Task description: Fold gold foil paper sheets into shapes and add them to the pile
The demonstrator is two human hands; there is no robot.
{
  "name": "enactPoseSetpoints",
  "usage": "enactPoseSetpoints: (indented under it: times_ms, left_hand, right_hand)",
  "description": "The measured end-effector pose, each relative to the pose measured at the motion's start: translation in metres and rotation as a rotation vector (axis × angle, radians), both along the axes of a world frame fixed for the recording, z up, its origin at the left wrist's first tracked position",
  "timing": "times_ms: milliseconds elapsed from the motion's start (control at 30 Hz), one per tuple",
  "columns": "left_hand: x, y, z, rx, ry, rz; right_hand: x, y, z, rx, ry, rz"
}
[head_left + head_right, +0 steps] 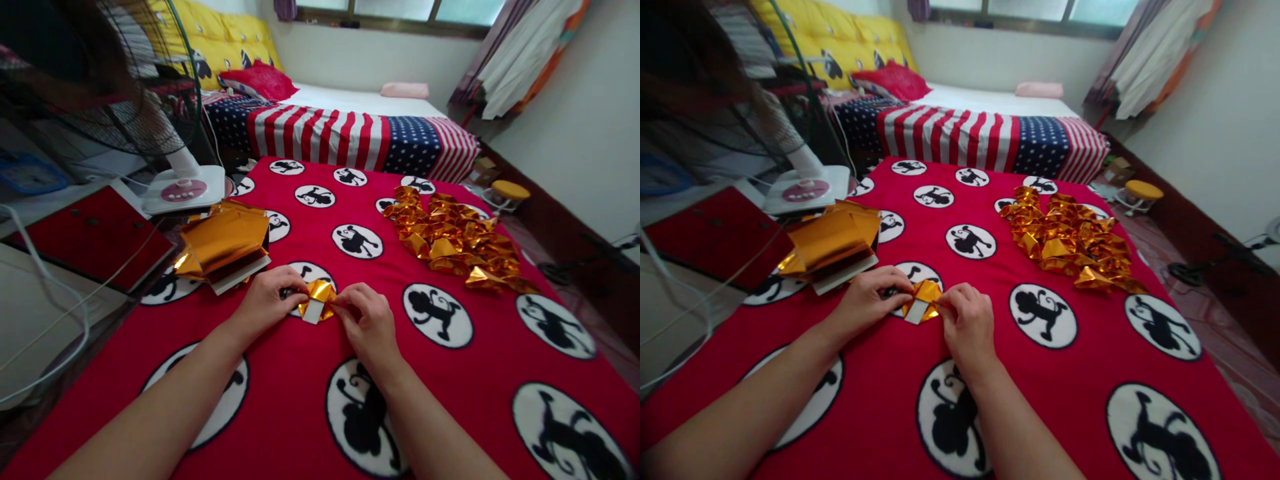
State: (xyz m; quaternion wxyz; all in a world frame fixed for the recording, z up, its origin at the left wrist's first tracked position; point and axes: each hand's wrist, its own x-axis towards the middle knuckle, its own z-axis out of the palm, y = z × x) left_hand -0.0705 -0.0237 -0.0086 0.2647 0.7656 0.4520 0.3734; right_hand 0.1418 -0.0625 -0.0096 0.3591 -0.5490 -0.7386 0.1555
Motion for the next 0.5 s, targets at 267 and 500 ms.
enactPoseSetpoints:
  times_ms: [267, 500]
  left_hand:
    - [-0.007, -0.004, 0.009, 0.09, 0.18, -0.169]
    - [-0.011, -0.004, 0.011, 0.031, 0.204, -0.213]
  right_hand:
    - [0.002, -0.006, 0.008, 0.005, -0.113, 0.089]
    - [0.001, -0.001, 0.007, -0.007, -0.108, 0.062]
